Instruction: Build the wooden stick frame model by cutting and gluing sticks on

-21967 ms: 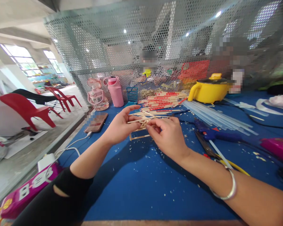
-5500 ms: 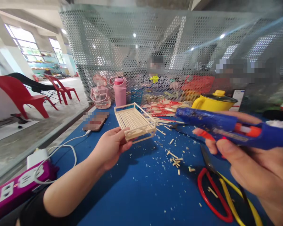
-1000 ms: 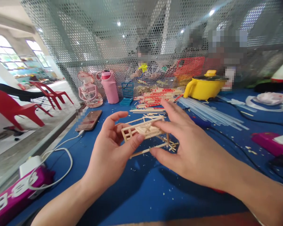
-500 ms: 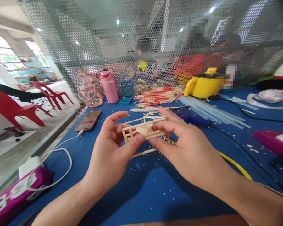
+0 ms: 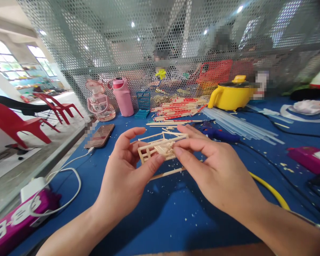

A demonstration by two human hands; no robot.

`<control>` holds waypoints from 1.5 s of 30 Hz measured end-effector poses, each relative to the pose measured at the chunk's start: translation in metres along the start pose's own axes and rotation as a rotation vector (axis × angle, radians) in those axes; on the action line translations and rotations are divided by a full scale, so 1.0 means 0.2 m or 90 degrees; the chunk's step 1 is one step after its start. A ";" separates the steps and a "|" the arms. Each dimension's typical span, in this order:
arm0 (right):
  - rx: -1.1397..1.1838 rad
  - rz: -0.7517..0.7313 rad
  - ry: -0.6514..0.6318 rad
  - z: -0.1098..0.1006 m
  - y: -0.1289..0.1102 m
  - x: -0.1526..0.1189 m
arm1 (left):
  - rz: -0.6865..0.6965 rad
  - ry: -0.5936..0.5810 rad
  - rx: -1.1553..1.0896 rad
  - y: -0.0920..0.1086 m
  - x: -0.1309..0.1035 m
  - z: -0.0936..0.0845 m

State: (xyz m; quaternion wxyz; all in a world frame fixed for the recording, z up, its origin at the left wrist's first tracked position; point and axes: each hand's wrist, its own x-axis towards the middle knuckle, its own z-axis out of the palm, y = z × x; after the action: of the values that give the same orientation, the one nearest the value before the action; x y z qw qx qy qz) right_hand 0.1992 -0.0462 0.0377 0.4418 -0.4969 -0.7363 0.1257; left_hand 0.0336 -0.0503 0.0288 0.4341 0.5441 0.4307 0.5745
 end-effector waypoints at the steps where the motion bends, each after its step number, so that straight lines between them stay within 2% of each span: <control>1: -0.002 0.002 0.008 0.00 0.01 0.00 | 0.001 0.002 0.001 0.00 0.00 0.00; 5: -0.011 0.004 0.047 0.02 0.02 0.01 | 0.005 0.001 -0.009 0.00 0.00 0.00; 10: -0.017 -0.031 0.040 0.03 0.02 0.00 | 0.007 -0.008 -0.020 -0.01 0.00 0.00; 32: 0.171 0.072 0.094 0.08 0.04 -0.04 | 0.007 0.000 -0.014 -0.01 0.00 0.00; 37: 0.134 0.029 0.110 0.08 0.03 -0.03 | 0.013 0.002 -0.027 -0.01 0.00 0.00; 45: -0.023 -0.128 0.171 0.07 0.04 -0.02 | 0.008 0.005 -0.016 -0.01 0.01 0.01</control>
State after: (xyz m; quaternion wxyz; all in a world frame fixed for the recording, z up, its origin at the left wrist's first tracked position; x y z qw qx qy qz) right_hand 0.1926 -0.0432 0.0221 0.5377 -0.4410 -0.7186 -0.0002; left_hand 0.0347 -0.0488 0.0278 0.4352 0.5389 0.4218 0.5850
